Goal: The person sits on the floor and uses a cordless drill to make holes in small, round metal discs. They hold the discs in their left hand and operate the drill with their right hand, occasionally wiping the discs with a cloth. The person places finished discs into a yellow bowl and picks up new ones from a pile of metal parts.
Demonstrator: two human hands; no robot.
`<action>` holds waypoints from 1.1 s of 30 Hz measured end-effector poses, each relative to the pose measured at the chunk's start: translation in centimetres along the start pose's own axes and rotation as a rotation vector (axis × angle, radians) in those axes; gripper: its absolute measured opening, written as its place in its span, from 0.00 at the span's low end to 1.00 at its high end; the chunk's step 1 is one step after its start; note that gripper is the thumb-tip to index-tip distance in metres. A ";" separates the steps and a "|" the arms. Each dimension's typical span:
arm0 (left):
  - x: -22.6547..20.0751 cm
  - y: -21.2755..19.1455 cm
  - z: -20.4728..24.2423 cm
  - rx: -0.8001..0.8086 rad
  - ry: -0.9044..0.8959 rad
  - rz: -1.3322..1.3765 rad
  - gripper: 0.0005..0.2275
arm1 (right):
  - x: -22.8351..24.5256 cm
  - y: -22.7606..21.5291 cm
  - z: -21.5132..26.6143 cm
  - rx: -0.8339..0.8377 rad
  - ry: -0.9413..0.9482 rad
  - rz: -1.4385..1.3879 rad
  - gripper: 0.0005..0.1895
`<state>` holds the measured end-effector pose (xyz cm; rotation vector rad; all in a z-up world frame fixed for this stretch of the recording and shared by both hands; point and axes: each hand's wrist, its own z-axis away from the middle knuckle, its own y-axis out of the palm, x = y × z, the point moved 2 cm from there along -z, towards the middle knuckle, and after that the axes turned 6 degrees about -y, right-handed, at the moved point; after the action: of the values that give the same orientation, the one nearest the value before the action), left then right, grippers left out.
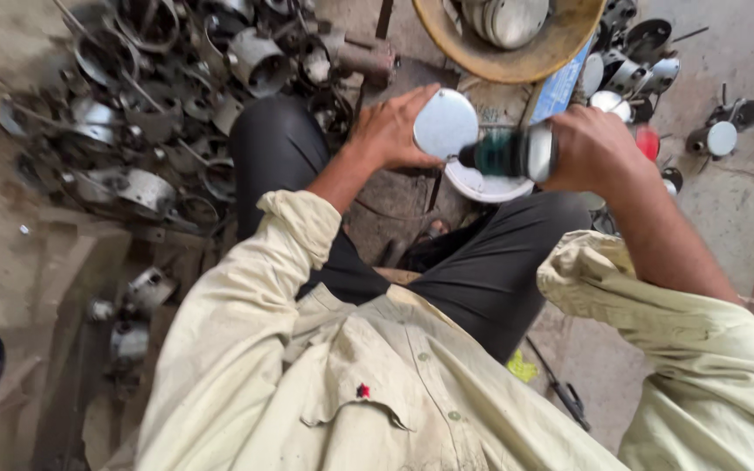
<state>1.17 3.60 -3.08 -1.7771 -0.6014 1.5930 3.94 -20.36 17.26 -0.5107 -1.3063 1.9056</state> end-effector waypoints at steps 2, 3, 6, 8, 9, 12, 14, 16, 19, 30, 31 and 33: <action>0.1 -0.5 0.0 0.016 -0.002 0.021 0.56 | 0.2 -0.5 -0.3 -0.146 -0.148 0.055 0.27; 0.1 -0.3 0.2 0.006 -0.002 0.029 0.55 | 0.0 -0.4 -0.3 -0.051 -0.117 0.125 0.23; -0.3 -0.5 0.4 0.011 0.016 0.011 0.55 | -0.5 0.0 1.0 0.103 -0.025 0.191 0.16; -0.5 -1.2 -0.1 0.024 -0.001 -0.020 0.56 | -0.6 0.0 2.7 0.070 -0.029 0.083 0.14; -0.5 -1.4 -0.4 0.050 -0.023 -0.029 0.57 | -0.8 0.2 4.2 -0.004 -0.009 0.016 0.16; -0.6 -1.0 0.1 0.139 -0.099 -0.037 0.58 | -1.0 3.0 11.5 -0.103 0.143 -0.205 0.31; -0.7 -1.1 0.4 0.170 -0.133 -0.038 0.59 | 0.1 5.6 16.1 -0.166 0.057 -0.395 0.36; -1.2 -1.6 0.7 0.109 -0.078 -0.020 0.58 | 1.6 8.9 19.9 -0.015 0.301 -0.408 0.39; -2.4 -2.9 0.6 0.083 -0.063 -0.097 0.58 | 5.0 13.0 23.4 -0.061 0.362 -0.456 0.35; -7.0 -3.5 0.5 0.064 -0.044 -0.185 0.55 | 12.0 19.7 24.5 -0.020 0.396 -0.542 0.50; -7.4 -3.2 0.8 0.067 -0.044 -0.200 0.56 | 12.2 19.4 24.9 -0.018 0.396 -0.558 0.49; -8.8 -2.8 0.5 -0.005 -0.003 -0.171 0.55 | 11.1 18.4 25.0 -0.050 0.388 -0.586 0.47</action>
<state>-0.34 -0.82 4.88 -1.6787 -0.7388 1.4790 -26.79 -30.65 11.34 -0.4332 -1.0935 1.2234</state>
